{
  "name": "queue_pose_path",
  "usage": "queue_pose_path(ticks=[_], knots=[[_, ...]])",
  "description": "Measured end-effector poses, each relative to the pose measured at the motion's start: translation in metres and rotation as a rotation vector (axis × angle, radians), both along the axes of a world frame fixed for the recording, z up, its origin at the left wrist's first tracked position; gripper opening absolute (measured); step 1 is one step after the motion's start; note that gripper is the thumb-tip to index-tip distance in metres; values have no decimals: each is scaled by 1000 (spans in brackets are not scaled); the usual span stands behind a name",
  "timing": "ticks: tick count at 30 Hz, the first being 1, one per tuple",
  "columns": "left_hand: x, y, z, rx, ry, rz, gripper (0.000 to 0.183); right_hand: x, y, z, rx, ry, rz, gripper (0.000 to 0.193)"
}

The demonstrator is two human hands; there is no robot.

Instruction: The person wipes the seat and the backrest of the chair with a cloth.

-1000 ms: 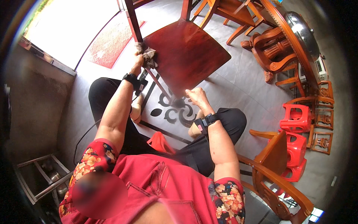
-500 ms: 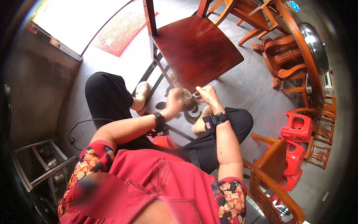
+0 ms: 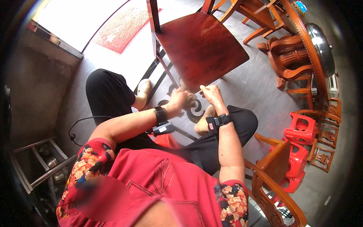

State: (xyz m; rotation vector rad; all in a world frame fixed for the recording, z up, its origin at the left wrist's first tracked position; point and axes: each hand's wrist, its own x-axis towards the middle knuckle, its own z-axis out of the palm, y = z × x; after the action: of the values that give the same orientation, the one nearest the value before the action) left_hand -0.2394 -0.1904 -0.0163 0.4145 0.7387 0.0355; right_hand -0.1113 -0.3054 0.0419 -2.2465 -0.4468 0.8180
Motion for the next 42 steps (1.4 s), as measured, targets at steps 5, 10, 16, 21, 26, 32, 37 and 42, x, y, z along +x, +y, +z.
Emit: queue_pose_path(ticks=[5,10,16,21,26,32,37,42], knots=[[5,-7,-20,601,102,-165,43,7,-4,-9,-83,-98,79,39],[15,18,-85,358,32,-416,21,-1,-3,1,0,12,25,38],[37,15,-205,173,-15,-299,36,-3,10,15,69,150,19,35],[7,-8,-84,318,-56,-176,44,-7,1,3,21,55,-29,36],[-8,-21,-56,801,78,-103,54,-9,4,6,-47,-31,27,38],[6,-13,-102,752,158,-240,43,-12,8,13,-50,-33,17,41],[2,7,-164,1080,-161,-446,44,-9,-2,0,-63,-72,59,44],[-10,33,-252,1182,-46,-729,37,-12,5,5,-45,-65,63,48]])
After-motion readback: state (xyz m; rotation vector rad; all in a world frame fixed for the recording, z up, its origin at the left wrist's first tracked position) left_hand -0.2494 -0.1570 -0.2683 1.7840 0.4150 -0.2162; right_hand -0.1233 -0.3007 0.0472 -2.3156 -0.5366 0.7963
